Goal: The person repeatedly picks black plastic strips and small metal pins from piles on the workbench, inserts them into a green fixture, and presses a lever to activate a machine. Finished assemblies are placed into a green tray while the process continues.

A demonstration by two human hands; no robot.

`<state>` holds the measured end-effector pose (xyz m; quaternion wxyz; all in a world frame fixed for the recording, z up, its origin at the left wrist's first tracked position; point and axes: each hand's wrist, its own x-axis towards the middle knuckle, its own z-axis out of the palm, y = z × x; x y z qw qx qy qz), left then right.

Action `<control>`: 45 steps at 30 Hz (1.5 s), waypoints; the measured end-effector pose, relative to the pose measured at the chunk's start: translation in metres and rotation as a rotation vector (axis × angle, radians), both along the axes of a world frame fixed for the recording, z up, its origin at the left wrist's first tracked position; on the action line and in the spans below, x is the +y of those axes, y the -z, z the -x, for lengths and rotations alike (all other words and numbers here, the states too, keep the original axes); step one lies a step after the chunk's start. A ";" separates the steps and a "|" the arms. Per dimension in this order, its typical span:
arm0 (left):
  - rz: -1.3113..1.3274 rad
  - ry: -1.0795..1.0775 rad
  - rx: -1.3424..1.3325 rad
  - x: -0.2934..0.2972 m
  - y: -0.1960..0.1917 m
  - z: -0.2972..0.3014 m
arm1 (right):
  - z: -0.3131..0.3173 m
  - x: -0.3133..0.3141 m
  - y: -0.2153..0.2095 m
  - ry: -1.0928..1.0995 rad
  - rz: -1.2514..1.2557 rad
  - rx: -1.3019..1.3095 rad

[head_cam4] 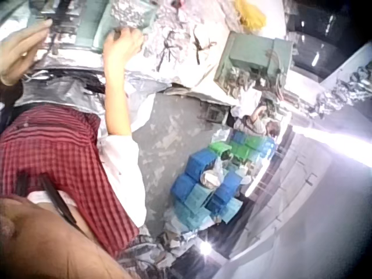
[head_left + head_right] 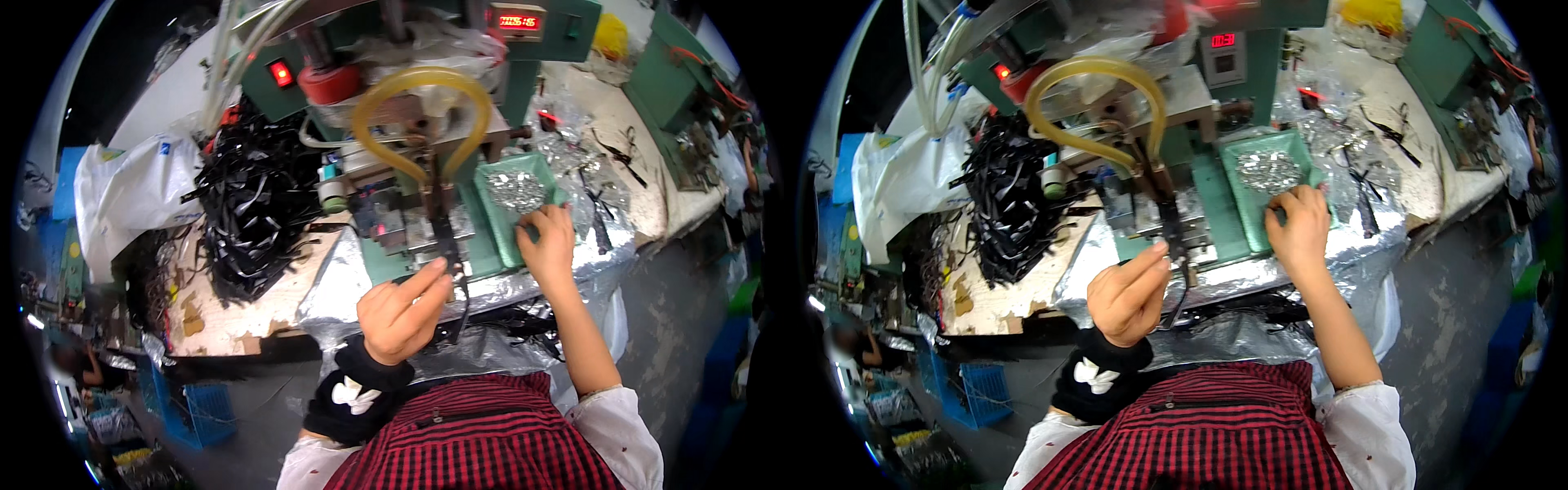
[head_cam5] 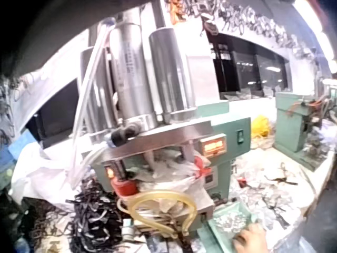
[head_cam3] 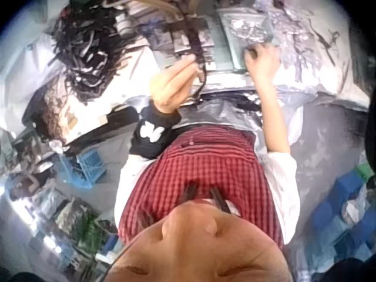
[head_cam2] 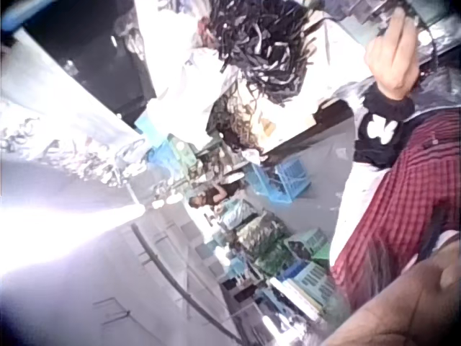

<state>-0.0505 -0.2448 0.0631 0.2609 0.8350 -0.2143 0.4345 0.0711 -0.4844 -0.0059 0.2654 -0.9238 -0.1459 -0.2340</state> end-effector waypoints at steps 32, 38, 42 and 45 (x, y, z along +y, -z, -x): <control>-0.152 -0.588 0.418 0.163 0.104 -0.071 | 0.031 0.026 -0.085 -0.396 -0.442 0.059; 0.995 -0.229 0.398 0.114 0.064 -0.044 | 0.013 0.093 -0.063 -0.304 -0.892 0.183; 0.927 -0.014 0.159 0.079 -0.011 -0.010 | 0.022 0.098 -0.071 -0.376 -1.029 0.386; 0.685 0.212 -0.025 0.050 -0.065 -0.023 | 0.031 0.101 -0.089 -0.459 -1.067 0.433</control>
